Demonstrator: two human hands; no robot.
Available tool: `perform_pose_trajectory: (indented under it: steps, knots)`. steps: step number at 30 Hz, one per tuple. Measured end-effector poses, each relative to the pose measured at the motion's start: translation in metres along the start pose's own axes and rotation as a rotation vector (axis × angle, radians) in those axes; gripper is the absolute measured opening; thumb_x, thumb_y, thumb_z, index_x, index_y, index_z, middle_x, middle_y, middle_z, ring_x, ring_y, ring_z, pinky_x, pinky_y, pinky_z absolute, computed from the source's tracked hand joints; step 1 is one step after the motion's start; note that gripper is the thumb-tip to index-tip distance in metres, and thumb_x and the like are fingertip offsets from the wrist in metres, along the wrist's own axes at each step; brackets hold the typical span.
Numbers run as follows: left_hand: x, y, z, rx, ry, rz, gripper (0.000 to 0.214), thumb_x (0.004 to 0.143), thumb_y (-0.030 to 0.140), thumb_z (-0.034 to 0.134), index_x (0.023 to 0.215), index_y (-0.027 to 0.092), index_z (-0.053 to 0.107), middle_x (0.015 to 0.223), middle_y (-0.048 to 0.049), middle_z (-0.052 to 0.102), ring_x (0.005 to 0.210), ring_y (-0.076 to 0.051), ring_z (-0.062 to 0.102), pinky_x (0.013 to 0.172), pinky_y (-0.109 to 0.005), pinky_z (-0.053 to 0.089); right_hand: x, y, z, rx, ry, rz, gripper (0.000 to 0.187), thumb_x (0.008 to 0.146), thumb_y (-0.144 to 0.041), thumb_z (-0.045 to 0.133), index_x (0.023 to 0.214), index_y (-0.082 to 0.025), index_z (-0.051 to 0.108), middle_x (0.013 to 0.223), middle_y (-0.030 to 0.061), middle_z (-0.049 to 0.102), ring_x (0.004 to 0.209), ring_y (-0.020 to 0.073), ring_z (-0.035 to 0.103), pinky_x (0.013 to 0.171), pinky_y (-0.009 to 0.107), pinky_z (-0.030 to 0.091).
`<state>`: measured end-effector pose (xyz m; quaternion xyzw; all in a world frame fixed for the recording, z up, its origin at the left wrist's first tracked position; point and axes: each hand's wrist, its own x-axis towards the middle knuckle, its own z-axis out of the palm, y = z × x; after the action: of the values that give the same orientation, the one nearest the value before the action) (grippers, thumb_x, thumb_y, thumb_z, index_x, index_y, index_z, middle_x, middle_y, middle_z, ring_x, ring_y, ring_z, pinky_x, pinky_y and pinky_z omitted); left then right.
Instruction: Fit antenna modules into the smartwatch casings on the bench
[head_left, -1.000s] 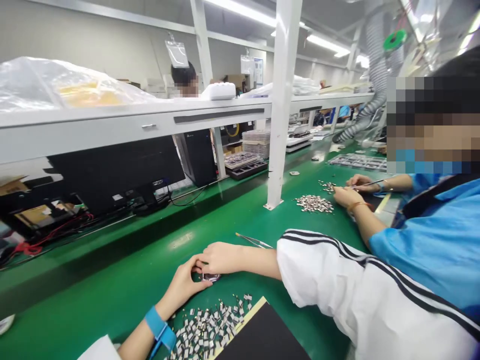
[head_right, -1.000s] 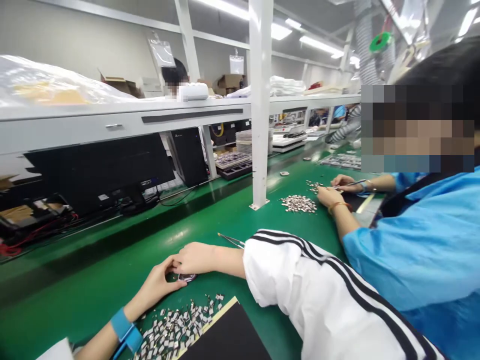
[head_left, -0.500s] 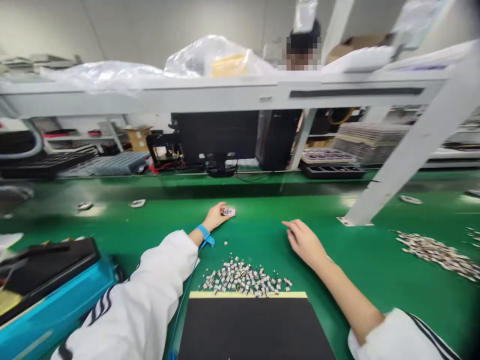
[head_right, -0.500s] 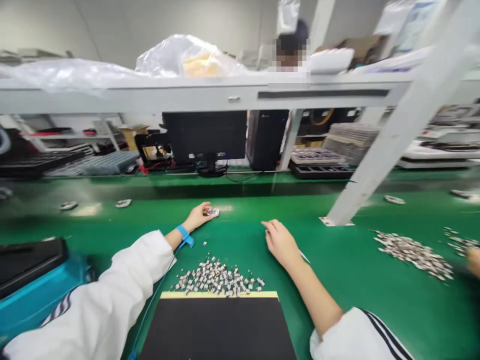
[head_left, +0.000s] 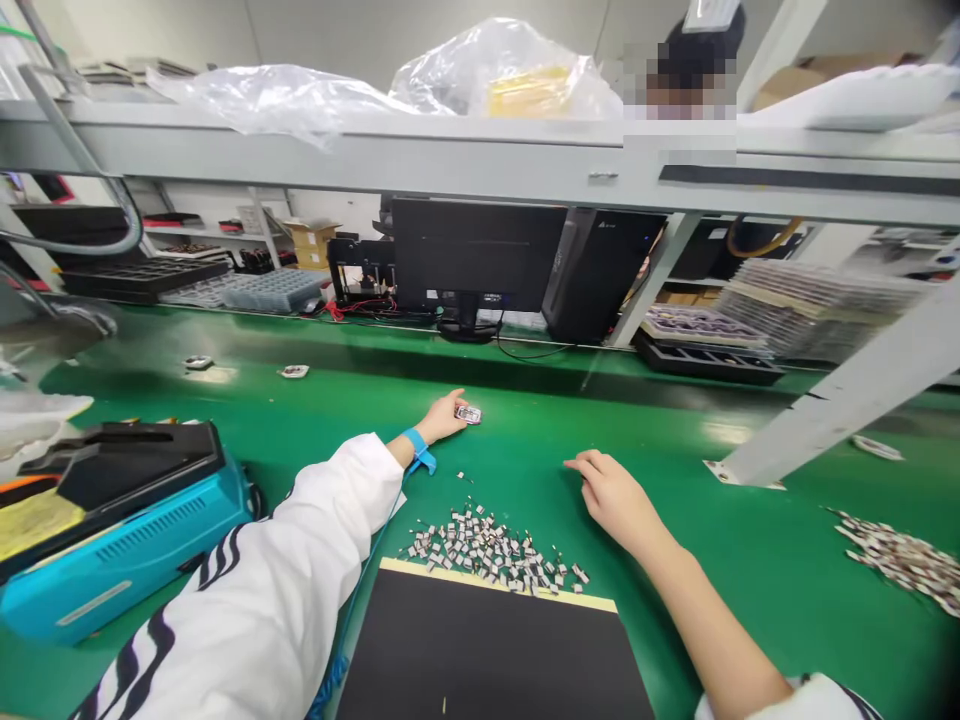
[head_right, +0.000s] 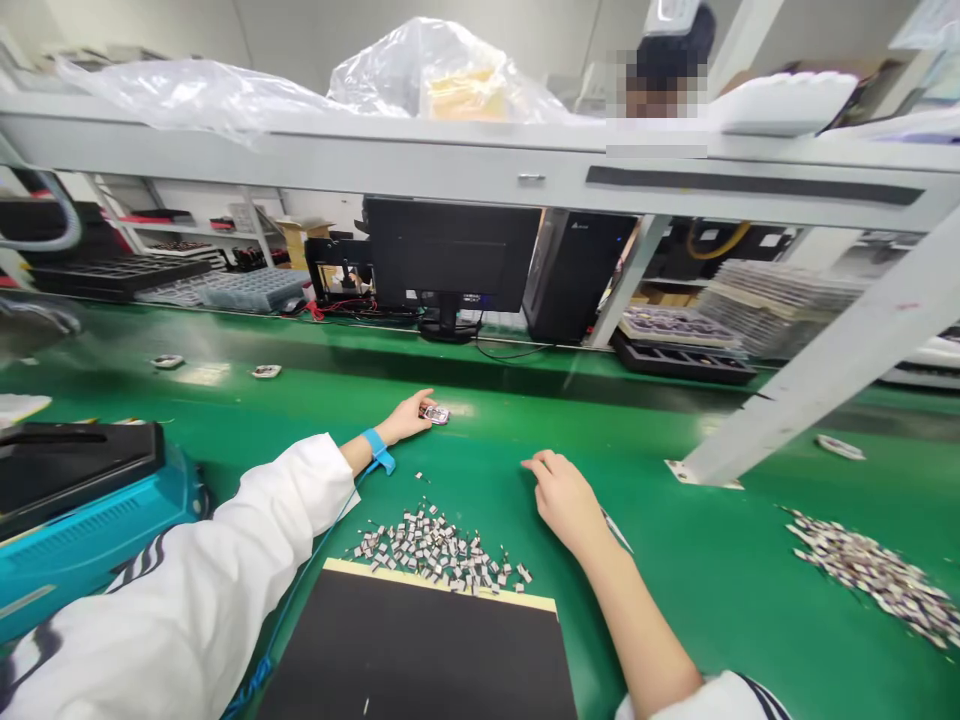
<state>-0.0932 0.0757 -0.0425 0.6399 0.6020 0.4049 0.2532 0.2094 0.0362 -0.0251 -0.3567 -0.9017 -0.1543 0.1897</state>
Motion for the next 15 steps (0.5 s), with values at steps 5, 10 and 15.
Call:
perform_pose_trajectory:
  steps: [5,10,15]
  knots:
    - [-0.004,0.01,-0.002,0.042,0.158,-0.002,0.029,0.085,0.03,0.047,0.108,0.012,0.047,0.109,-0.0083,0.049,0.096,-0.019,0.05,0.082,-0.039,0.045,0.0,-0.001,0.007,0.01,0.042,-0.092,0.033,0.071,-0.006,0.034,0.092,-0.013,0.058,0.089,0.0086,0.056,0.078,0.0184,0.053,0.073,0.032,0.046]
    - [-0.003,0.01,-0.01,0.056,0.354,-0.012,0.026,0.086,0.03,0.046,0.105,0.013,0.049,0.106,-0.0077,0.05,0.094,-0.017,0.051,0.082,-0.037,0.045,0.002,0.005,0.02,0.058,0.121,-0.162,0.027,0.074,-0.012,0.035,0.085,-0.012,0.059,0.082,0.009,0.057,0.07,0.0194,0.054,0.065,0.034,0.045]
    - [-0.003,-0.001,-0.017,-0.039,0.501,-0.006,0.032,0.086,0.032,0.044,0.112,0.013,0.044,0.108,-0.0085,0.05,0.097,-0.019,0.051,0.084,-0.04,0.044,-0.002,0.002,0.023,0.116,0.066,-0.094,0.026,0.079,-0.018,0.034,0.087,-0.015,0.058,0.082,0.0071,0.058,0.071,0.0196,0.054,0.065,0.035,0.044]
